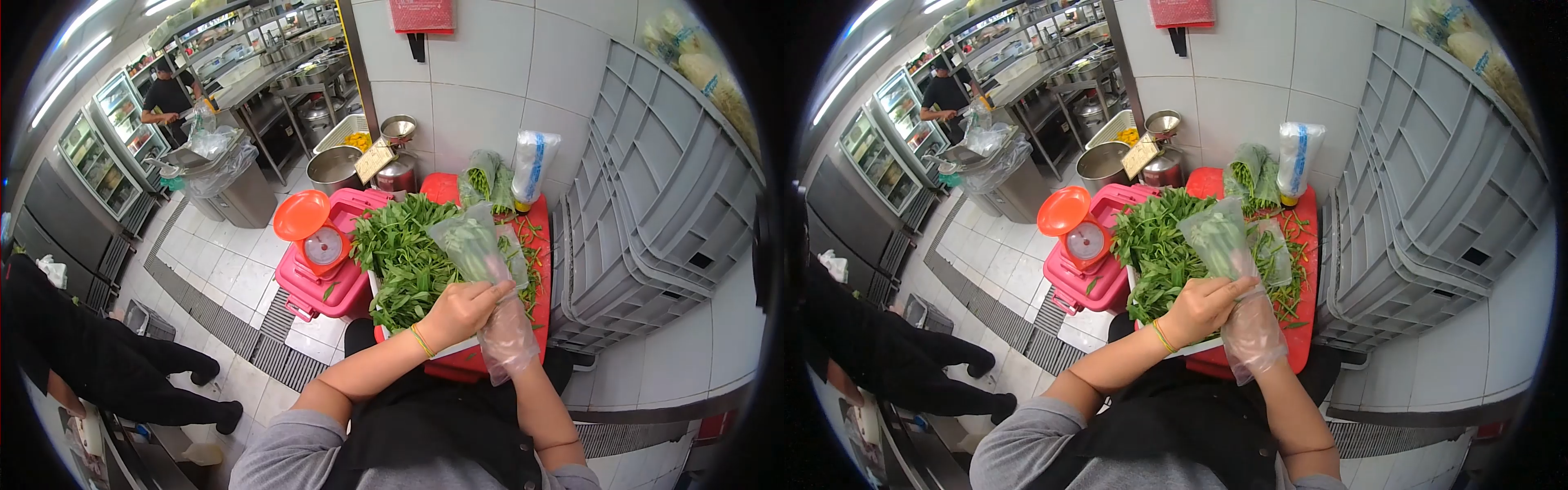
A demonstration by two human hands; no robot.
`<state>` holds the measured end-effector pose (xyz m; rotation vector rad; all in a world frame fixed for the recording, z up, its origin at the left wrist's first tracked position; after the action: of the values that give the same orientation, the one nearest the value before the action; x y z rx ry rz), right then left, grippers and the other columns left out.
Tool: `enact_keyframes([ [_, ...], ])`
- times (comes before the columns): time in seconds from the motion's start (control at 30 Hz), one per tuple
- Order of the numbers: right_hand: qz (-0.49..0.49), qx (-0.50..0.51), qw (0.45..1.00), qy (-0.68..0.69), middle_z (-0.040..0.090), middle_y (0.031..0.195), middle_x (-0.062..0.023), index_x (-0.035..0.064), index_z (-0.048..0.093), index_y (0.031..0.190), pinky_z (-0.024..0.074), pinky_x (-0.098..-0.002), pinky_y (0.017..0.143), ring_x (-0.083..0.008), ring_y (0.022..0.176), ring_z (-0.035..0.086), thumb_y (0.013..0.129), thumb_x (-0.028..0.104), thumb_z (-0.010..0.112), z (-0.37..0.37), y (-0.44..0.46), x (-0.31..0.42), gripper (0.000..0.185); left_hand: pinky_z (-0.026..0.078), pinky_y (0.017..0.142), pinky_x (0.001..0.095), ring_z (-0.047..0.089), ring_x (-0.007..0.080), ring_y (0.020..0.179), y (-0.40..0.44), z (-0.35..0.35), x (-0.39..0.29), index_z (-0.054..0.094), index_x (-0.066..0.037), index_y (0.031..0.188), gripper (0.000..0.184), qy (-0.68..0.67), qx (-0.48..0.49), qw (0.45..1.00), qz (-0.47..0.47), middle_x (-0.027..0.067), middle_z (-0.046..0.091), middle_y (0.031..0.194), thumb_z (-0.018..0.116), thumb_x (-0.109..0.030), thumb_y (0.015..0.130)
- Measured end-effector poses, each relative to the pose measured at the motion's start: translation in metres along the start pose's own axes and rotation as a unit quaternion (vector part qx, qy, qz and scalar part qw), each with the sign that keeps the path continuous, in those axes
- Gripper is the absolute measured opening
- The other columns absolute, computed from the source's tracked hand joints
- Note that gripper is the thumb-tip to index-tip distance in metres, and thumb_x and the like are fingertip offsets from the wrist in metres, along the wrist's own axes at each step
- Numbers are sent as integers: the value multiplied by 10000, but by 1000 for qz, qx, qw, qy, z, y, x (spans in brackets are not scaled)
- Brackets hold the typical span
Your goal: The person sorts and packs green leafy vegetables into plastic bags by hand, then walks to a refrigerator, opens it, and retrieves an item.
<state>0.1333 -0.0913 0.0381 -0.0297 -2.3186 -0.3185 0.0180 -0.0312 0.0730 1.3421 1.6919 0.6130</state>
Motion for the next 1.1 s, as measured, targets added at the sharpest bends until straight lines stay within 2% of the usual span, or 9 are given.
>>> enact_keyframes([
  [0.13,-95,-159,967,177,492,1488,-154,20,299,1575,416,-350,1081,-237,1333,503,878,-62,586,-7,17,-6,759,472,522,367,563,251,569,-5,6,-7,669,-41,1224,497,77,-40,996,-28,73,498,686,676,58,737],
  [0.23,-17,-225,892,392,417,1531,-103,49,272,1590,415,-318,1074,-200,1312,483,940,-16,625,-18,19,7,743,432,501,328,514,192,538,-17,7,0,673,-32,1102,253,48,-110,983,-137,64,500,736,694,14,854],
  [0.33,-10,-264,912,312,448,1511,-93,70,301,1581,400,-323,1103,-194,1321,492,925,-85,612,-32,18,9,742,480,569,337,578,195,647,-18,8,7,542,-7,1180,365,-13,-41,959,-280,85,544,831,731,-89,878],
  [0.53,-27,-278,907,317,425,1525,-114,42,316,1565,390,-346,1109,-215,1340,469,933,31,679,-14,12,13,728,500,673,378,596,299,840,-11,22,26,510,14,1121,358,-78,-80,968,-223,151,528,972,731,-161,900],
  [0.63,-30,-291,872,392,446,1507,-104,60,328,1566,404,-350,1097,-210,1311,491,903,24,713,1,7,9,768,507,745,403,585,347,888,-6,15,24,511,6,1077,380,-79,-67,992,-78,172,537,995,760,-196,873],
  [0.7,-1,-261,668,696,458,1495,-98,79,331,1569,416,-352,1085,-198,1278,511,878,-26,709,5,6,3,795,510,742,400,585,348,882,-1,13,16,517,2,1077,385,-99,-81,988,-83,175,540,999,774,-177,854],
  [0.83,-19,-309,824,474,459,1493,-83,83,340,1566,420,-354,1082,-186,1267,513,891,-80,659,-11,4,23,765,519,732,393,596,350,868,-1,9,15,530,-12,1087,411,-91,-99,988,-75,175,555,1018,806,-98,795],
  [1.0,-20,-331,837,436,442,1513,-95,69,342,1560,416,-351,1084,-191,1297,498,905,-74,652,-15,6,24,739,478,674,362,546,305,762,2,3,18,530,-15,987,327,-21,-125,991,-34,143,531,903,773,19,770],
  [1.1,-21,-336,845,414,438,1520,-106,55,336,1559,408,-348,1092,-194,1311,490,913,-70,644,-12,6,22,727,484,654,437,574,371,753,8,4,24,535,-1,974,180,27,-18,988,-153,167,529,889,662,-73,869],
])
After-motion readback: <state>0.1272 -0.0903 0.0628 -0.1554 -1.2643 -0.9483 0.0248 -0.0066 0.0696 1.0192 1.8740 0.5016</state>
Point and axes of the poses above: each hand's wrist, its own y-axis towards the middle knuckle, its own z-axis out of the palm, x = y × z, the point moved 3 cm from there along y, towards the middle knuckle
